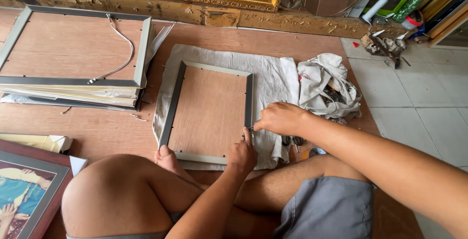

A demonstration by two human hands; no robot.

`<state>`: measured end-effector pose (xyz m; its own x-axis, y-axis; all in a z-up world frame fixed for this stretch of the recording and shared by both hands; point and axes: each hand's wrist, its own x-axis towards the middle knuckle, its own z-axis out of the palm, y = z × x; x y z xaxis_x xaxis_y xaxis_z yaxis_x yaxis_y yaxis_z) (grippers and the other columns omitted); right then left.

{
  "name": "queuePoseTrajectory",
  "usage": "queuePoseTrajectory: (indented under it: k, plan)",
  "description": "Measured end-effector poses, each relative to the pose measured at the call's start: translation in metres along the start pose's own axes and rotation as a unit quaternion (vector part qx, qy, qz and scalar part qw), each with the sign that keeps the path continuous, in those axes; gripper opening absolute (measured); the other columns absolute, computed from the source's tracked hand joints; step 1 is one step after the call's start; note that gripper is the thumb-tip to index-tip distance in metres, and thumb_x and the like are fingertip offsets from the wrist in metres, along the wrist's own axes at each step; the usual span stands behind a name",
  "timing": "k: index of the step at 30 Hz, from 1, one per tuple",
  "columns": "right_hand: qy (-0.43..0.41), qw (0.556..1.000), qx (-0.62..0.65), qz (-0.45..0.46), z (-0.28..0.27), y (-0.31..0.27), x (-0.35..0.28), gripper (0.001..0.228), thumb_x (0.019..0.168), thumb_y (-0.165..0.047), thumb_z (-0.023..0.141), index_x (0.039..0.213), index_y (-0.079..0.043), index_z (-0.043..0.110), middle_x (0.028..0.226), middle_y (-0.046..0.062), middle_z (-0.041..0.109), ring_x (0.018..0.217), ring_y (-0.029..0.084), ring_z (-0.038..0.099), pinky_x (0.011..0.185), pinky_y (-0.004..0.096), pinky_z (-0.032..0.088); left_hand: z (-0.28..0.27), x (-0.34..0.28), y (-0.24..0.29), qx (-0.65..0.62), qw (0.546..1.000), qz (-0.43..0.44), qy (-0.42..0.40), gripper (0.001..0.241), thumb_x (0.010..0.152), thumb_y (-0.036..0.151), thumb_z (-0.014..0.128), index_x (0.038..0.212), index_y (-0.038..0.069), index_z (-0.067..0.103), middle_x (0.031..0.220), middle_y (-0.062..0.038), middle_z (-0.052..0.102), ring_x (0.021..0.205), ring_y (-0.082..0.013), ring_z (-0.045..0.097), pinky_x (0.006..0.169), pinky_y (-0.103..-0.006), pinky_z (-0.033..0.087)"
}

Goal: The person sits on the floor and assembles a picture frame by screwing metal corner brackets onto the frame's back. They use a screwdriver to tighten the screws at each corner, securing the frame structure.

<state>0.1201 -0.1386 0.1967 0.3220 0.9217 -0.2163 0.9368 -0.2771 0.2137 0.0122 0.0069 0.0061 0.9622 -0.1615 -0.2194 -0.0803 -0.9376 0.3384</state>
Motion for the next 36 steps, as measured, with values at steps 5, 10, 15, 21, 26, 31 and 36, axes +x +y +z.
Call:
queuePoseTrajectory:
  k: [5,10,15,21,26,31,36]
  plan:
    - [-0.096,0.903,0.288,0.305,-0.009,0.003,0.027,0.019,0.098,-0.036,0.068,0.104,-0.03,0.084,0.084,-0.003,0.085,0.092,0.025,0.085,0.084,0.046,0.068,-0.016,-0.007,0.002,0.014,1.0,0.011,-0.01,0.085,0.101,0.025,0.056,0.175,-0.004,0.026,0.096,-0.016,0.08,0.089,-0.033,0.084,0.077,-0.0432,0.069]
    - [-0.172,0.793,0.346,0.47,0.028,0.023,-0.019,0.048,0.101,-0.058,0.051,0.106,-0.027,0.087,0.073,-0.007,0.085,0.1,0.02,0.084,0.093,0.045,0.064,-0.019,-0.016,0.002,0.012,1.0,0.008,-0.01,0.087,0.1,0.023,0.055,0.176,-0.004,0.025,0.096,-0.02,0.08,0.089,-0.035,0.083,0.077,-0.0435,0.068]
    - [-0.077,0.836,0.274,0.47,0.033,0.003,-0.04,0.043,0.106,-0.052,0.055,0.115,-0.022,0.085,0.084,0.003,0.089,0.108,0.033,0.084,0.099,0.052,0.065,0.006,-0.003,-0.006,0.057,0.998,0.023,0.017,0.089,0.1,0.028,0.057,0.177,-0.005,0.025,0.094,-0.011,0.078,0.085,-0.0266,0.082,0.075,-0.0365,0.067]
    - [0.165,0.979,-0.101,0.063,0.02,-0.023,-0.008,0.025,0.094,-0.017,0.067,0.094,-0.04,0.074,0.073,-0.002,0.056,0.073,0.026,0.057,0.077,0.047,0.048,0.005,-0.007,-0.003,0.079,0.996,0.023,0.038,0.088,0.104,0.036,0.063,0.175,-0.004,0.031,0.088,-0.008,0.075,0.076,-0.0207,0.08,0.068,-0.033,0.066]
    - [0.049,0.98,0.057,0.185,0.015,-0.031,0.023,0.013,0.091,-0.02,0.074,0.095,-0.031,0.081,0.082,0.005,0.074,0.082,0.033,0.074,0.078,0.047,0.057,0.004,-0.002,-0.003,0.05,0.998,0.014,0.038,0.08,0.109,0.035,0.062,0.173,-0.003,0.033,0.087,-0.01,0.075,0.075,-0.0225,0.08,0.066,-0.0352,0.066]
    - [-0.111,0.847,0.317,0.411,-0.021,-0.022,0.036,0.026,0.099,-0.032,0.07,0.119,-0.027,0.086,0.117,0.007,0.087,0.116,0.036,0.082,0.097,0.05,0.066,0.01,0.003,-0.007,0.05,0.998,0.023,0.042,0.073,0.109,0.032,0.061,0.169,-0.001,0.038,0.086,-0.01,0.076,0.075,-0.0226,0.081,0.065,-0.0354,0.066]
    - [-0.172,0.826,0.328,0.426,-0.042,-0.021,0.025,0.039,0.094,-0.045,0.07,0.13,-0.034,0.083,0.078,-0.011,0.086,0.103,0.016,0.086,0.098,0.042,0.065,0.018,0.0,-0.005,0.052,0.997,0.015,0.052,0.073,0.107,0.03,0.059,0.169,-0.002,0.037,0.087,-0.014,0.078,0.078,-0.0268,0.082,0.069,-0.0387,0.068]
